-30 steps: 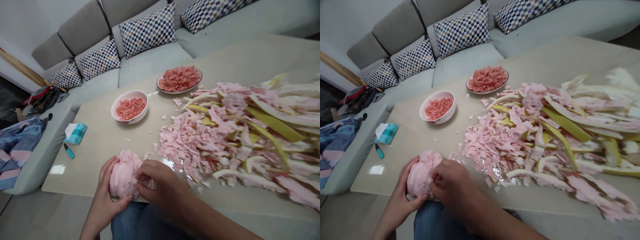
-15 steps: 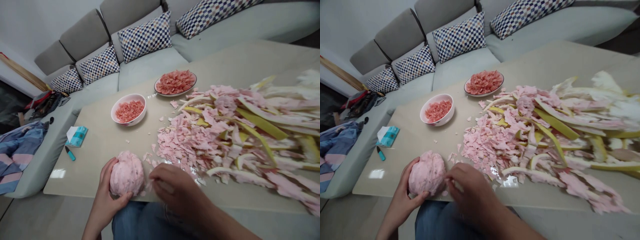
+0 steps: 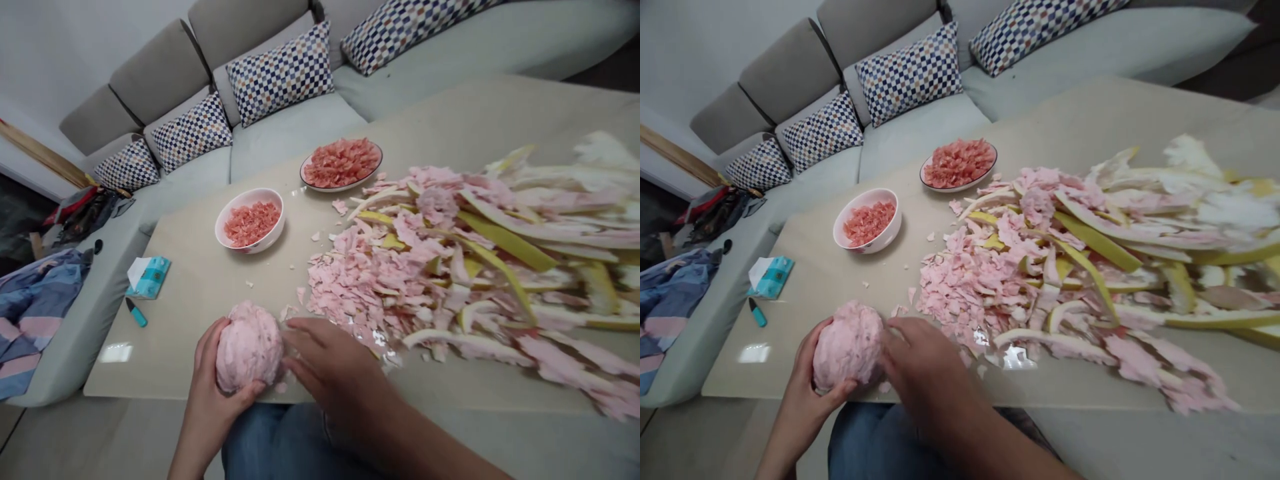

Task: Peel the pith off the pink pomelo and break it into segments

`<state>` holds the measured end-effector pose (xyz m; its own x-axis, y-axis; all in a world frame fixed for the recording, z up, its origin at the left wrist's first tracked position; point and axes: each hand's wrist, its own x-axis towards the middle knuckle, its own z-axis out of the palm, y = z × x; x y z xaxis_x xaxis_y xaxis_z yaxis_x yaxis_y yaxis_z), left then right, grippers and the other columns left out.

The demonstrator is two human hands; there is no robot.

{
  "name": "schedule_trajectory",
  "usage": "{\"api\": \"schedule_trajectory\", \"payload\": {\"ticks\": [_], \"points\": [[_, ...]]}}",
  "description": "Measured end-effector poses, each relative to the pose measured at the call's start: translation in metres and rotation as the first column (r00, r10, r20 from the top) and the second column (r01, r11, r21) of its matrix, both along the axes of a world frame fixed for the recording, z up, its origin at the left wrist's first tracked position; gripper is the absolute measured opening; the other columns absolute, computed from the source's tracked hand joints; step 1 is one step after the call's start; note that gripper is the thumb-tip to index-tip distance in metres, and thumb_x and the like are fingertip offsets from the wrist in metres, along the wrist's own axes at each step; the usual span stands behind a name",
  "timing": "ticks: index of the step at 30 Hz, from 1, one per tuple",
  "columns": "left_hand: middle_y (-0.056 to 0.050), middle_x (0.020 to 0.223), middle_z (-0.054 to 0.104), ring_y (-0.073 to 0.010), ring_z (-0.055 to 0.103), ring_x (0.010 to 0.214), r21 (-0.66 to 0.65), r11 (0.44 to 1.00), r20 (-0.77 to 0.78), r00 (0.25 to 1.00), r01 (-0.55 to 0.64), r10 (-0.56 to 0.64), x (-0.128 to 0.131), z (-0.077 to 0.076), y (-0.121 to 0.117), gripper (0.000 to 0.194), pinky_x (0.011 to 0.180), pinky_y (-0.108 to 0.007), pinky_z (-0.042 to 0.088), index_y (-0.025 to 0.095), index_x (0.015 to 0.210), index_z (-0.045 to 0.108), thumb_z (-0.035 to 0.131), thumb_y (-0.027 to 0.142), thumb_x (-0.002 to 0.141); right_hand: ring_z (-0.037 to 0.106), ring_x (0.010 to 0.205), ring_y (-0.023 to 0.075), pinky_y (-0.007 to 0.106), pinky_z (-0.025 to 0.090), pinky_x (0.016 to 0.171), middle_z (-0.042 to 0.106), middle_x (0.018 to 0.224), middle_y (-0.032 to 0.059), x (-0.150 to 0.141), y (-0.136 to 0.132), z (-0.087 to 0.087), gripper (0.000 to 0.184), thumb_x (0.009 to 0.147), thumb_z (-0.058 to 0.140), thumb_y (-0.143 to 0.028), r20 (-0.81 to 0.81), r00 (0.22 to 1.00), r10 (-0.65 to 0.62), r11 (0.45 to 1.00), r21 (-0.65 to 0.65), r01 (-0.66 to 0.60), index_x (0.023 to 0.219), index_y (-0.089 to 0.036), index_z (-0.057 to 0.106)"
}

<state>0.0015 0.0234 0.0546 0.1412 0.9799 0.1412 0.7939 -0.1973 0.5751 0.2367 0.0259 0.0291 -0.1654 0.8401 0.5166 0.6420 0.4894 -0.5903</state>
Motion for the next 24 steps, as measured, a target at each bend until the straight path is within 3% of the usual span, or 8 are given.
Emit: {"api": "schedule_trajectory", "payload": {"ticks": [7, 16, 24], "points": [[-0.011, 0.144, 0.044, -0.0328, 0.046, 0.134, 0.058, 0.998, -0.042, 0.999, -0.013, 0.015, 0.006, -0.001, -0.001, 0.075, 0.111, -0.054, 0.041, 0.03, 0.142, 0.039, 0.073, 0.038, 0.076, 0.069, 0.077, 0.0187, 0.027, 0.054, 0.07, 0.074, 0.087, 0.0052, -0.019, 0.004, 0.007, 0.006, 0.082, 0.068, -0.012, 0.009, 0.992, 0.122, 0.974, -0.192, -0.118, 0.084, -0.017, 0.071], [-0.011, 0.141, 0.046, -0.0314, 0.047, 0.132, 0.093, 0.996, -0.035, 0.999, -0.007, 0.01, 0.012, 0.002, 0.001, 0.071, 0.111, -0.055, 0.041, 0.029, 0.14, 0.04, 0.072, 0.034, 0.077, 0.066, 0.072, 0.0204, 0.028, 0.046, 0.06, 0.071, 0.08, 0.007, -0.038, 0.0, -0.001, 0.011, 0.081, 0.065, -0.006, 0.207, 0.978, -0.03, 0.993, -0.107, 0.053, 0.084, -0.016, 0.069], [-0.011, 0.141, 0.048, -0.0321, 0.048, 0.132, 0.101, 0.994, 0.001, 1.0, -0.03, 0.03, 0.01, -0.002, -0.001, 0.071, 0.111, -0.054, 0.04, 0.028, 0.138, 0.043, 0.073, 0.034, 0.074, 0.066, 0.079, 0.0175, 0.026, 0.045, 0.071, 0.072, 0.085, 0.0046, -0.018, 0.011, 0.014, 0.005, 0.085, 0.065, -0.015, 0.023, 0.997, 0.078, 0.938, -0.339, -0.066, 0.086, -0.016, 0.07]]}}
